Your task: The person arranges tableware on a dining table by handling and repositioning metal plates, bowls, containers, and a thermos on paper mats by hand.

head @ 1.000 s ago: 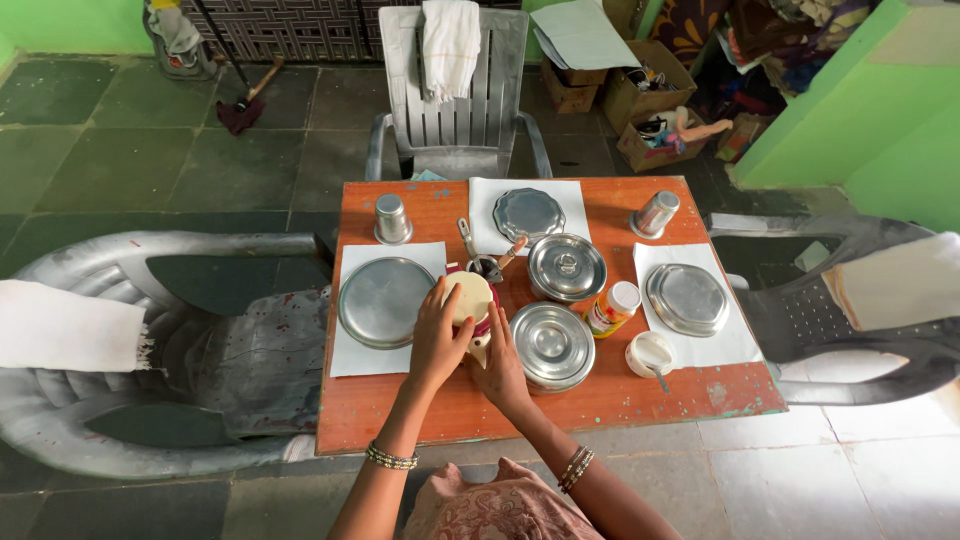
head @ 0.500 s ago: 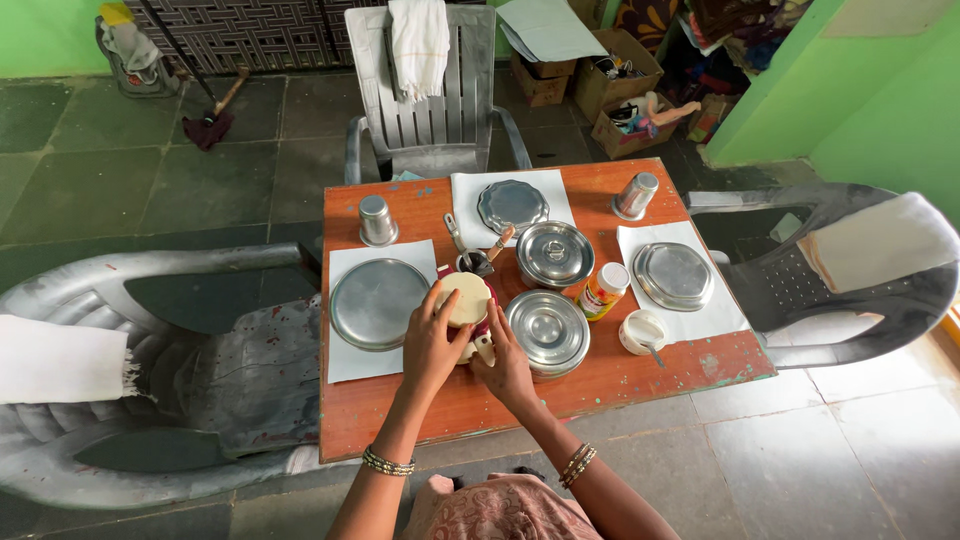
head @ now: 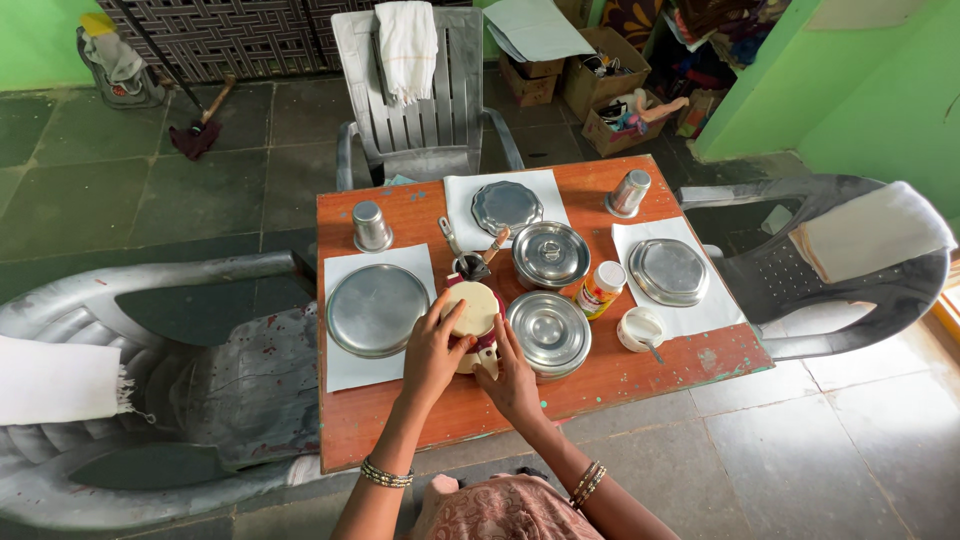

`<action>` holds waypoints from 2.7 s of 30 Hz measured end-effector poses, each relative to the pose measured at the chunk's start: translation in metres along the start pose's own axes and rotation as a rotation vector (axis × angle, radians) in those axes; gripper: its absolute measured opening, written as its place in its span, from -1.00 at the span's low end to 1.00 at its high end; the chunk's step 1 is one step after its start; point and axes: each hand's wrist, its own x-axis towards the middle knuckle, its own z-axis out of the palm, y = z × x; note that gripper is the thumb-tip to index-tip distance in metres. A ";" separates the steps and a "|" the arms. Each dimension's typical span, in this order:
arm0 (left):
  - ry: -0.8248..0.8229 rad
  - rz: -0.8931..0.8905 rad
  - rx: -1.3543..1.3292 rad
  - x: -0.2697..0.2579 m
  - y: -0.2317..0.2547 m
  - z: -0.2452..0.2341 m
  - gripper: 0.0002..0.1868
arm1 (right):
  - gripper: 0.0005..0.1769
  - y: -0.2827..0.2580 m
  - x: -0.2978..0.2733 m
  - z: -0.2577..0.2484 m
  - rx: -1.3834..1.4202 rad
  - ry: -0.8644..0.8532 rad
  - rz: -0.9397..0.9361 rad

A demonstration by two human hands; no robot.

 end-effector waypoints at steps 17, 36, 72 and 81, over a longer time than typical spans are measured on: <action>-0.017 -0.030 -0.003 0.000 0.006 -0.007 -0.34 | -0.26 0.014 -0.003 -0.028 0.174 -0.033 -0.035; -0.017 0.013 0.067 0.041 0.080 0.056 -0.34 | -0.47 0.096 0.064 -0.168 -0.229 0.424 -0.198; -0.427 -0.465 0.367 0.002 0.107 0.223 0.28 | -0.09 0.224 0.126 -0.161 0.112 -0.177 0.152; -0.306 -0.345 0.477 -0.011 0.106 0.233 0.20 | -0.07 0.224 0.127 -0.163 0.086 -0.185 0.153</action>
